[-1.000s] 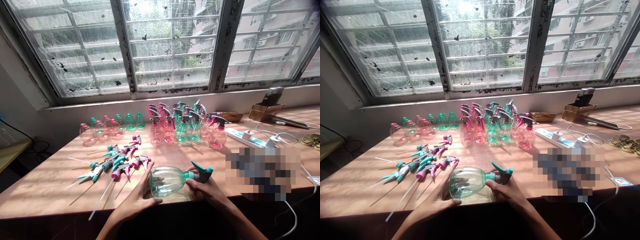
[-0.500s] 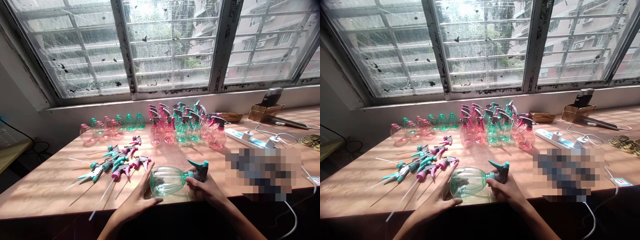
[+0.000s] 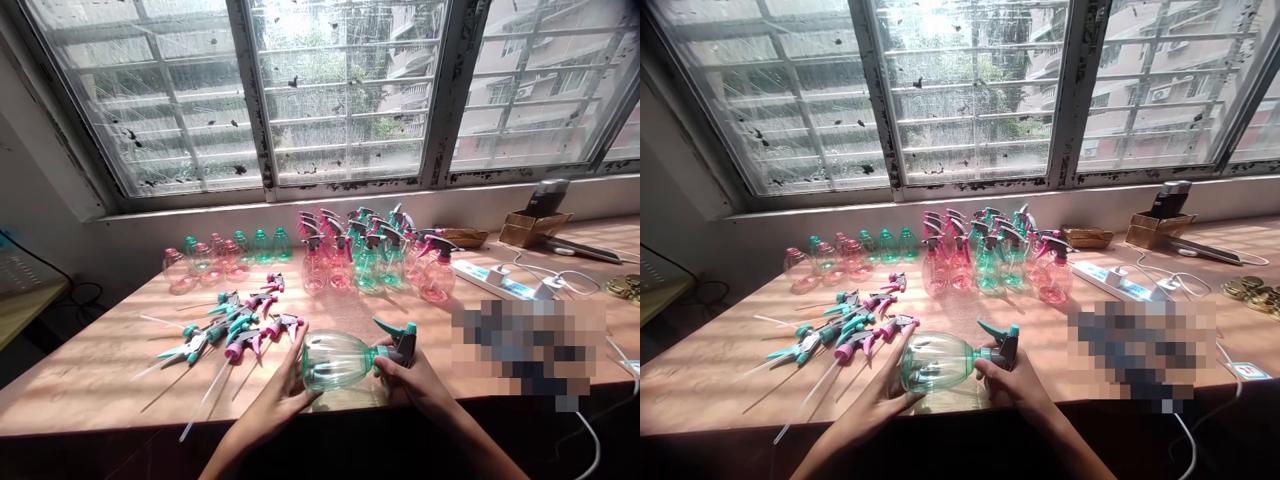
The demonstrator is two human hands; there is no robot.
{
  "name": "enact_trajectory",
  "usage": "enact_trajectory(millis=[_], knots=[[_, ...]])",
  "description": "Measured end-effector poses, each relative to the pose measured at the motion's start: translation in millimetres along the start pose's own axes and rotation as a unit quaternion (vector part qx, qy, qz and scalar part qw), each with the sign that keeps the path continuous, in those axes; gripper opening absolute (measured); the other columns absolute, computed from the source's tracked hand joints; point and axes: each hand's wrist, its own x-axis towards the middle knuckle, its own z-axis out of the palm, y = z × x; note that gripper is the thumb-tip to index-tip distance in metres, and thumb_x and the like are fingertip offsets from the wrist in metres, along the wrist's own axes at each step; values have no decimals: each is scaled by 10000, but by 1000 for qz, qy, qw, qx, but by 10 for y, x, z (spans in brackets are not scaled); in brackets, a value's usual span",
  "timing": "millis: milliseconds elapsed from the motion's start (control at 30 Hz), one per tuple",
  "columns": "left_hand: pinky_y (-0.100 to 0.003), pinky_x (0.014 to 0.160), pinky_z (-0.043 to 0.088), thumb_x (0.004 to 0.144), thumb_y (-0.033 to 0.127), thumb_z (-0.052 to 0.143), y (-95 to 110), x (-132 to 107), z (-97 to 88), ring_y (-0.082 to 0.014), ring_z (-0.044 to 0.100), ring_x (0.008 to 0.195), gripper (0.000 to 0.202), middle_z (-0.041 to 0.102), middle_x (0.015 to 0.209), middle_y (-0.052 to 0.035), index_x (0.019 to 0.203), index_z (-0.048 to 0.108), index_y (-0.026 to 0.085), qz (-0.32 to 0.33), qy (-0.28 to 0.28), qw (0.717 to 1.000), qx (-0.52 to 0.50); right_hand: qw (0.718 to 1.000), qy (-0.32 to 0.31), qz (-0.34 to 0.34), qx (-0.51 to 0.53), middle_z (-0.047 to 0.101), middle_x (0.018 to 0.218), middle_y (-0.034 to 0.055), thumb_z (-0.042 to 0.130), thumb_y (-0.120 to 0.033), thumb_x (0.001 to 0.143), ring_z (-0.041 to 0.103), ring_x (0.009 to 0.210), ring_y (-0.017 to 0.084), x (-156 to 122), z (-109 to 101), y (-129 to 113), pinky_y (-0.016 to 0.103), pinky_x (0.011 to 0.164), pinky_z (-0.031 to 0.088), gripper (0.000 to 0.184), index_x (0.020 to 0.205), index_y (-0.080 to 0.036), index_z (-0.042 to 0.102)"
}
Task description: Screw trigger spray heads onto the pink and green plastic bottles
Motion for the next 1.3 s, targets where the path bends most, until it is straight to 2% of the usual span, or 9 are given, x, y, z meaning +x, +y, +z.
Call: enact_trajectory(millis=[133,267,467,533,667,767,1000,1233,1300], knots=[[-515,1240,238,836,328,797,57,22,15,-357,143,1541,1041,192,1687,-76,1615,106,314,-55,8,998,-21,1000,-8,-3,-10,721,681,16,852,-489,752,600,503,141,-10,6,-8,268,510,491,421,956,-183,648],[-509,1246,225,824,368,804,50,10,-3,-361,263,1515,967,310,1650,-96,1599,233,280,-68,7,997,-35,1000,-20,3,-17,720,704,20,841,-496,761,616,499,148,-25,25,-42,283,501,523,404,942,-185,658],[-501,1241,234,895,285,738,-52,-29,-10,-333,159,1547,975,-8,1712,-10,1599,75,408,-12,7,1000,7,1000,-21,0,1,723,672,12,842,-501,755,626,450,155,-28,40,-60,276,450,526,419,939,-187,633],[-514,1246,209,889,286,745,-61,-20,-6,-338,154,1547,990,-43,1711,-1,1597,66,416,-14,10,1000,21,1000,-20,0,5,724,668,11,843,-498,756,626,443,153,-26,40,-57,272,442,527,423,944,-186,628],[-527,1258,152,846,321,787,-64,-6,-16,-339,141,1550,983,134,1701,-70,1607,165,317,-61,17,998,23,1000,-20,0,-2,735,691,22,844,-486,762,642,464,154,-15,34,-42,277,466,551,417,944,-178,630],[-534,1247,206,865,339,765,-74,-17,-25,-346,228,1530,939,283,1659,-109,1607,193,278,-64,10,998,5,1000,-18,-2,-3,739,699,26,842,-480,767,648,463,153,-9,31,-29,278,469,559,421,956,-170,629],[-516,1260,118,905,310,717,-73,-33,-6,-312,42,1565,989,-71,1708,14,1603,21,389,-8,21,997,71,999,-46,1,2,742,712,23,819,-465,800,669,444,166,-12,19,-9,282,454,559,412,994,-180,594],[-518,1258,155,836,432,772,-57,-31,-30,-357,205,1535,981,206,1684,-95,1609,192,263,-81,25,996,41,998,-57,-7,-9,740,716,22,820,-464,802,685,468,170,8,-2,10,284,480,565,408,1004,-180,609],[-514,1252,192,834,416,780,-48,-29,-20,-359,208,1534,997,181,1692,-77,1611,167,295,-72,29,996,41,998,-54,-8,-12,745,725,26,817,-462,807,681,464,165,5,1,1,278,472,560,395,993,-181,609]])
